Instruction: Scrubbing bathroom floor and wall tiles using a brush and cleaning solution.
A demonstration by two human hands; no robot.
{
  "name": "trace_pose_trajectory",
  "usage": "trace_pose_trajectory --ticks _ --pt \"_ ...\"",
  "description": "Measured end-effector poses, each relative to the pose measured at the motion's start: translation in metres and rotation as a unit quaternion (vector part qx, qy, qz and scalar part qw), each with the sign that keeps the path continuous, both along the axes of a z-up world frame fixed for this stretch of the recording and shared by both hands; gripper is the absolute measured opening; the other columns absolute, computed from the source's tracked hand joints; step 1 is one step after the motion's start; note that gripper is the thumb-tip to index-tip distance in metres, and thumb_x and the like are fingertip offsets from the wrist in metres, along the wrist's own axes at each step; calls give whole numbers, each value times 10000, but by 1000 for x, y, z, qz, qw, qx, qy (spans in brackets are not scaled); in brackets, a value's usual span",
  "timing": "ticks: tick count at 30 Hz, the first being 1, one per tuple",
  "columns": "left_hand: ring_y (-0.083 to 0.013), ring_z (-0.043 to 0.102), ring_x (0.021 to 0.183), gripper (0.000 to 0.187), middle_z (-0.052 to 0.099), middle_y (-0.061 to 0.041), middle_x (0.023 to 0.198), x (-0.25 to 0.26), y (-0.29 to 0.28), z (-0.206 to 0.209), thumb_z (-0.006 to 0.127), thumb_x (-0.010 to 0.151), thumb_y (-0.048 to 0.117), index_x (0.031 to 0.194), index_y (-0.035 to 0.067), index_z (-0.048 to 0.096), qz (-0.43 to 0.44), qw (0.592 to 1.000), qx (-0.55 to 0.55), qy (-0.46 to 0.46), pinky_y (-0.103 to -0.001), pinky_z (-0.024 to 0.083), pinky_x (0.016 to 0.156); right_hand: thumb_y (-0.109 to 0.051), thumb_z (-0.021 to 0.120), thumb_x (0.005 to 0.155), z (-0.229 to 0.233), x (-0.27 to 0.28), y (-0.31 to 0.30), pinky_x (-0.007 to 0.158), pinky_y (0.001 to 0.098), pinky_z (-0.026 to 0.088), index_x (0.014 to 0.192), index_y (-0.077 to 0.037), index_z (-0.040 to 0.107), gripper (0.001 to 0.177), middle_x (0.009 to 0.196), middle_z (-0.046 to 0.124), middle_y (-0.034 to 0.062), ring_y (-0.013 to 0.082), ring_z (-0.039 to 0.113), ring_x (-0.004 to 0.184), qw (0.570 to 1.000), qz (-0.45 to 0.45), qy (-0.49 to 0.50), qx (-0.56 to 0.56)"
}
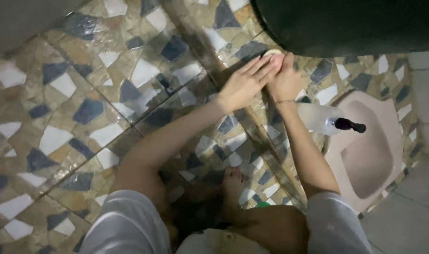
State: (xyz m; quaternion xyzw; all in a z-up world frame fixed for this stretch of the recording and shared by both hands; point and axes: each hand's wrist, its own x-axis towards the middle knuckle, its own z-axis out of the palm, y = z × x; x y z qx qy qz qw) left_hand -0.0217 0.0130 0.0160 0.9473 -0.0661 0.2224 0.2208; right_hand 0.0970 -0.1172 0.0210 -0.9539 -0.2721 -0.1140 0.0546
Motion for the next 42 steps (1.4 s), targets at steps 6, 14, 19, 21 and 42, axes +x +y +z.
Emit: trace_pose_trajectory --ticks 6,14,19,21,42 --pt "-292 331 1546 669 326 -191 1665 -110 -11 -12 555 964 135 1578 -64 380 -54 998 -37 7 -419 257 1301 -413 615 954 5 -87 -31 543 568 515 1169 -51 580 423 774 691 222 437 673 634 989 91 103 -46" --pt "-299 340 1514 671 321 -195 1648 -214 7 -70 534 961 175 1557 -74 352 40 994 39 89 -432 272 1248 -391 653 957 -79 -163 14 536 453 559 1190 -124 553 368 928 672 115 300 706 709 962 245 24 -117" --pt "-314 292 1512 777 259 -195 1653 -220 24 -91 571 886 197 1565 -70 304 38 976 42 212 -439 242 1233 -412 643 886 -173 -197 31 492 501 553 1182 -119 594 420 949 685 153 356 700 652 973 148 151 -95" --pt "-333 207 1538 891 188 -193 1651 -201 42 -102 642 786 249 1526 -70 264 26 945 -17 326 -444 185 1238 -341 536 994 -215 -183 48 561 517 552 1314 -152 553 372 1071 701 146 355 727 776 989 105 81 -71" --pt "-325 326 1533 698 333 -223 1654 -159 -13 -147 439 940 24 1593 -94 223 -3 977 -193 90 -396 245 1283 -504 622 857 -168 -163 -1 477 468 547 1297 -92 487 617 986 687 143 350 724 689 995 95 -16 -21"
